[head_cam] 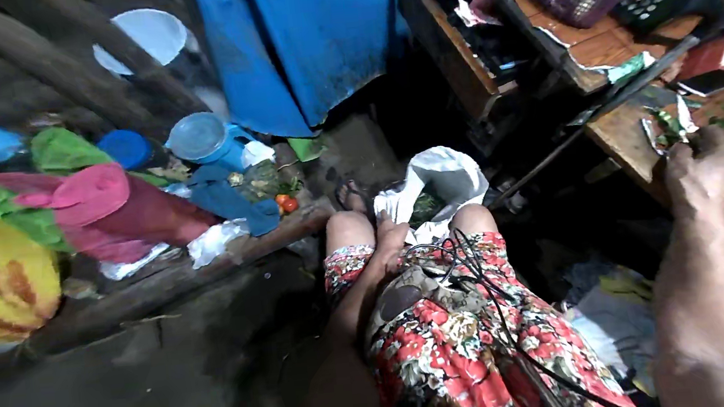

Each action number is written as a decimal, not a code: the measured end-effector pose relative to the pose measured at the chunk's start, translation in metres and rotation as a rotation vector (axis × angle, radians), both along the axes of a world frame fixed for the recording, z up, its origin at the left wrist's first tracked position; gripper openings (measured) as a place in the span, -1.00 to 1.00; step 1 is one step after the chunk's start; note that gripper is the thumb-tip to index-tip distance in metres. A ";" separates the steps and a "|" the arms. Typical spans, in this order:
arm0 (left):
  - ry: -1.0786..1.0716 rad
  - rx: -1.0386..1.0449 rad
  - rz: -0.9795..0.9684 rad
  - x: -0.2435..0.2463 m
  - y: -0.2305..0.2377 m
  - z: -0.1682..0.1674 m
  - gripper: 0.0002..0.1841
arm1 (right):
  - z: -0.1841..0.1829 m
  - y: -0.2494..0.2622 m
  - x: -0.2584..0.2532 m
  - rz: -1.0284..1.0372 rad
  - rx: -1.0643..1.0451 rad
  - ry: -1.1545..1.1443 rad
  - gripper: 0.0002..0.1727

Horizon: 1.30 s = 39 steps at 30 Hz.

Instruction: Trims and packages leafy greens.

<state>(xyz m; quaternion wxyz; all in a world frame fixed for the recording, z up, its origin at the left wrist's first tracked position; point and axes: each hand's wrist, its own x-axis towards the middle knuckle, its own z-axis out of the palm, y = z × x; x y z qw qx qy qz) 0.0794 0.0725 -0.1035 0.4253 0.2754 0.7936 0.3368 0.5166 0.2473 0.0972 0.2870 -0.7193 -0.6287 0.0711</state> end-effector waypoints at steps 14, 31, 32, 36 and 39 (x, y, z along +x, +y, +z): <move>-0.108 0.107 0.099 -0.010 0.013 -0.018 -0.05 | 0.001 -0.003 -0.007 -0.077 0.002 -0.063 -0.59; -0.182 0.122 0.042 -0.001 0.041 -0.016 0.13 | 0.000 0.001 -0.015 -0.058 0.055 -0.281 -0.59; -0.164 0.113 0.039 0.001 0.042 -0.015 0.12 | 0.000 0.001 -0.014 -0.055 0.065 -0.291 -0.60; -0.096 0.071 0.028 0.003 0.044 -0.012 0.20 | -0.003 0.005 -0.012 -0.060 0.094 -0.332 -0.61; -0.035 0.053 0.041 0.002 0.045 -0.008 0.20 | -0.006 0.007 -0.012 -0.061 0.120 -0.358 -0.63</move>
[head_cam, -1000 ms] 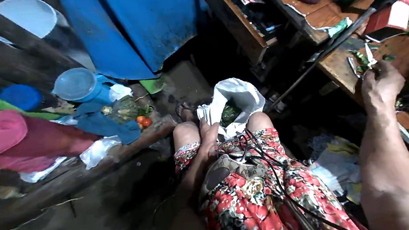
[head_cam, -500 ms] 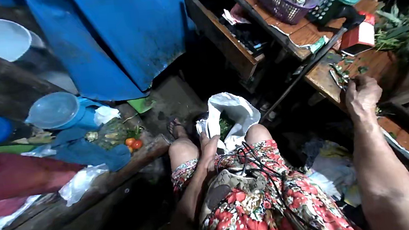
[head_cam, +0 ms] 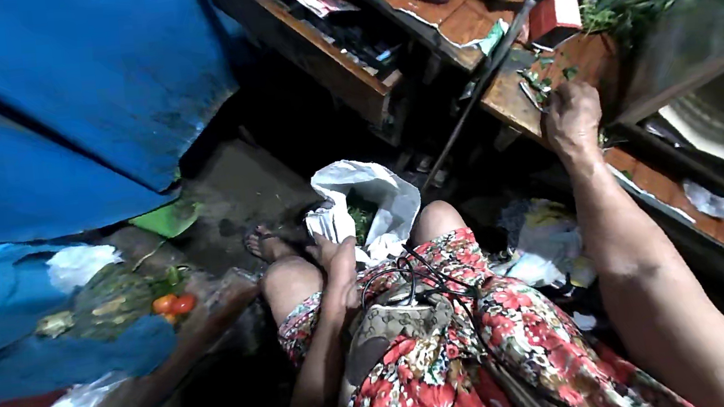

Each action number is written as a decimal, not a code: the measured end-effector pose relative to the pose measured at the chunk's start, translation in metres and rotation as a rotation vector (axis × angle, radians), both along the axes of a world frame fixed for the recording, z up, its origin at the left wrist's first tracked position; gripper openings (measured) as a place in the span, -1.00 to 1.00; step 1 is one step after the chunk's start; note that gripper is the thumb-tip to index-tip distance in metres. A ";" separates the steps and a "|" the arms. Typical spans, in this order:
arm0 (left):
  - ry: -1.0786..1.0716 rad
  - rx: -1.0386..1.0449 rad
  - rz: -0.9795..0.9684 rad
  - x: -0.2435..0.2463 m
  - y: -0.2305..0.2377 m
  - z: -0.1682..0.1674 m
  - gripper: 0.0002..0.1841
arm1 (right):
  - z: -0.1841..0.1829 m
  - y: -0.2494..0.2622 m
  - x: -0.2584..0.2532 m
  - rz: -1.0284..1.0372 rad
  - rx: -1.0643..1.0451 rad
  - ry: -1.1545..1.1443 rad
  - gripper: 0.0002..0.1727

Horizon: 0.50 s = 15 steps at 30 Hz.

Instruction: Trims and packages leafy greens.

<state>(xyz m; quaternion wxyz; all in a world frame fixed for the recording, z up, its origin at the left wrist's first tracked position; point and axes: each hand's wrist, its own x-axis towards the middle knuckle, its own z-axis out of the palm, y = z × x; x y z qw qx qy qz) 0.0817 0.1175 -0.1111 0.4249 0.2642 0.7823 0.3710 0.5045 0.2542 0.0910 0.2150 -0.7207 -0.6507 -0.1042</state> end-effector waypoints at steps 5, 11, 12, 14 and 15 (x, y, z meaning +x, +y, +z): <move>0.051 -0.076 -0.003 -0.001 0.008 0.011 0.15 | 0.004 0.001 -0.002 -0.050 -0.066 -0.005 -0.61; 0.095 -0.043 0.053 -0.007 0.011 0.018 0.04 | 0.005 0.002 -0.002 -0.060 -0.083 -0.008 -0.61; 0.100 -0.038 0.065 -0.008 0.011 0.020 0.03 | 0.004 0.002 -0.002 -0.063 -0.090 -0.006 -0.61; 0.099 -0.019 0.079 -0.010 0.010 0.021 0.01 | 0.004 0.002 -0.002 -0.075 -0.105 0.000 -0.62; 0.094 -0.009 0.081 -0.010 0.009 0.022 0.01 | 0.005 0.002 -0.003 -0.082 -0.107 -0.001 -0.62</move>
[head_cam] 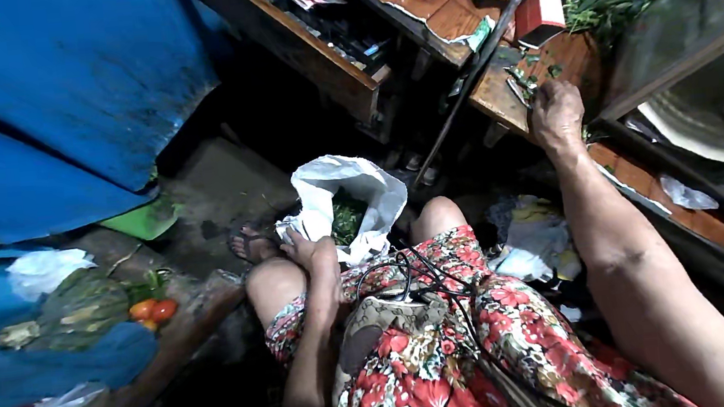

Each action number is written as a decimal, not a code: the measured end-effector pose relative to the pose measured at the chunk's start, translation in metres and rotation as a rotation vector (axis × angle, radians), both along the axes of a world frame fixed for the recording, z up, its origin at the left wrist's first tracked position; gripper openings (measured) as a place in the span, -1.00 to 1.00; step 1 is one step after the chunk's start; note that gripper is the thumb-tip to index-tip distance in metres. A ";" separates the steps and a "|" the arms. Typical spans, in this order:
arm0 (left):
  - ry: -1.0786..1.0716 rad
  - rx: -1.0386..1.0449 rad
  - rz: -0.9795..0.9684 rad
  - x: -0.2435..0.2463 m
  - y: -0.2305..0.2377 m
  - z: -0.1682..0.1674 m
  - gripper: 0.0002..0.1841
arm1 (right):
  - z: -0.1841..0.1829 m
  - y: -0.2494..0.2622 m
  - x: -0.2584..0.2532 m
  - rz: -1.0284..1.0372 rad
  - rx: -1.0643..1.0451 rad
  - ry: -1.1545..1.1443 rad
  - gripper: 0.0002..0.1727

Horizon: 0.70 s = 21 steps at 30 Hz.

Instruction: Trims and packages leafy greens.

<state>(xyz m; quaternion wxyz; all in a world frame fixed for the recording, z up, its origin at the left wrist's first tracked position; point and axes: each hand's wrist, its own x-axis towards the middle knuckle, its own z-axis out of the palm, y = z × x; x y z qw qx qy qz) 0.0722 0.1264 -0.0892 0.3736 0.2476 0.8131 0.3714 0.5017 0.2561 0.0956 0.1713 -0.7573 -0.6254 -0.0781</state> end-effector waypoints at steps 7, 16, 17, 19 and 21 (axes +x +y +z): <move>-0.054 0.029 -0.019 0.000 0.000 -0.011 0.00 | 0.002 0.000 -0.002 -0.007 -0.006 -0.002 -0.61; -0.147 0.040 0.009 0.000 0.000 -0.010 0.06 | 0.002 0.001 -0.001 -0.015 -0.016 0.011 -0.61; -0.165 0.051 0.016 -0.001 -0.001 -0.013 0.06 | 0.002 0.001 -0.002 -0.019 -0.021 0.015 -0.61; -0.213 0.076 0.014 -0.002 -0.001 -0.016 0.07 | 0.004 0.002 -0.003 -0.022 -0.027 0.025 -0.61; -0.253 0.080 0.001 -0.003 -0.001 -0.021 0.09 | 0.004 0.002 -0.001 -0.026 -0.040 0.030 -0.61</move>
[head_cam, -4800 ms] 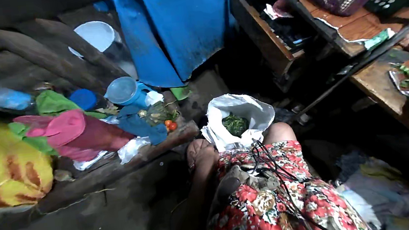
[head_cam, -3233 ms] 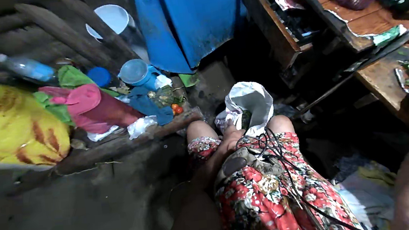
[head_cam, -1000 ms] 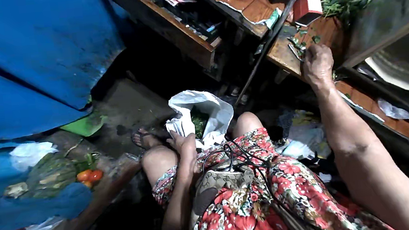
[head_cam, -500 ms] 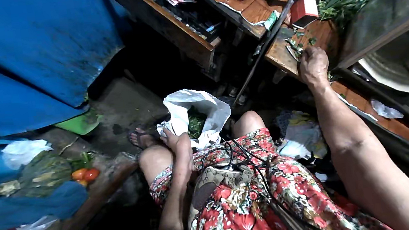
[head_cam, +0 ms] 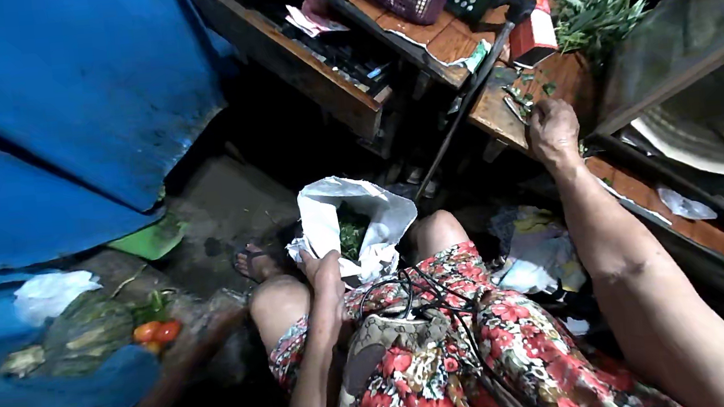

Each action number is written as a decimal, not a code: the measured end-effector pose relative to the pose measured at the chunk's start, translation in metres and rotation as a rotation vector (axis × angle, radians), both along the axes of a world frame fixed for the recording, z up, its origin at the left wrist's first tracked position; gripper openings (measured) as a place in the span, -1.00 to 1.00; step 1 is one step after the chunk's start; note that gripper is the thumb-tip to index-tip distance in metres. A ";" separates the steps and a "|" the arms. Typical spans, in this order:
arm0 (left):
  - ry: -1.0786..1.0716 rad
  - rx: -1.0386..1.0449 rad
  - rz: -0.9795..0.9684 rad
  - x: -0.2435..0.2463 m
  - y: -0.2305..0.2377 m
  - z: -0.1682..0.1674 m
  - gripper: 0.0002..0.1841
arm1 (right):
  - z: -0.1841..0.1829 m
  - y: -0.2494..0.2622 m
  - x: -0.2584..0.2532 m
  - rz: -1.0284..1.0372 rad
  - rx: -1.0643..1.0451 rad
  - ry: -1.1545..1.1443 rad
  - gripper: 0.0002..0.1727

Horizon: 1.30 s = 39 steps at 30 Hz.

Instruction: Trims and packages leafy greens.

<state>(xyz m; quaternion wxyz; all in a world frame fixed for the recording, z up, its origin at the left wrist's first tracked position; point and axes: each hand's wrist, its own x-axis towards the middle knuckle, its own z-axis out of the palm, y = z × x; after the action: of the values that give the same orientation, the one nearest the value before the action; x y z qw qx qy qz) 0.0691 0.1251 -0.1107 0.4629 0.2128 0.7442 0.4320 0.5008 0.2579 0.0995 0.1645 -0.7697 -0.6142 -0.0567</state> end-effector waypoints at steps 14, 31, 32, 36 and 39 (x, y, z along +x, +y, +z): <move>-0.055 0.000 -0.026 0.007 0.006 -0.002 0.11 | -0.002 -0.001 0.001 0.049 0.031 0.024 -0.62; -0.066 0.002 -0.029 0.011 -0.003 -0.005 0.11 | -0.006 -0.003 0.006 0.050 0.026 0.053 -0.58; -0.055 0.004 -0.018 0.010 -0.003 -0.005 0.11 | -0.005 -0.002 0.004 0.043 0.018 0.058 -0.57; 0.147 -0.028 -0.031 0.004 -0.006 -0.003 0.11 | 0.002 -0.006 -0.004 0.064 0.038 0.045 -0.58; 0.386 -0.063 -0.092 0.000 -0.004 0.015 0.05 | 0.006 -0.013 -0.013 0.115 0.104 0.004 -0.58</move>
<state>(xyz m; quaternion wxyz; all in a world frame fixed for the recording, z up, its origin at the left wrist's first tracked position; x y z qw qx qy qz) 0.0693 0.1214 -0.0960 0.3374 0.3110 0.8218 0.3379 0.4881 0.2448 0.1052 0.2085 -0.7235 -0.6535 -0.0774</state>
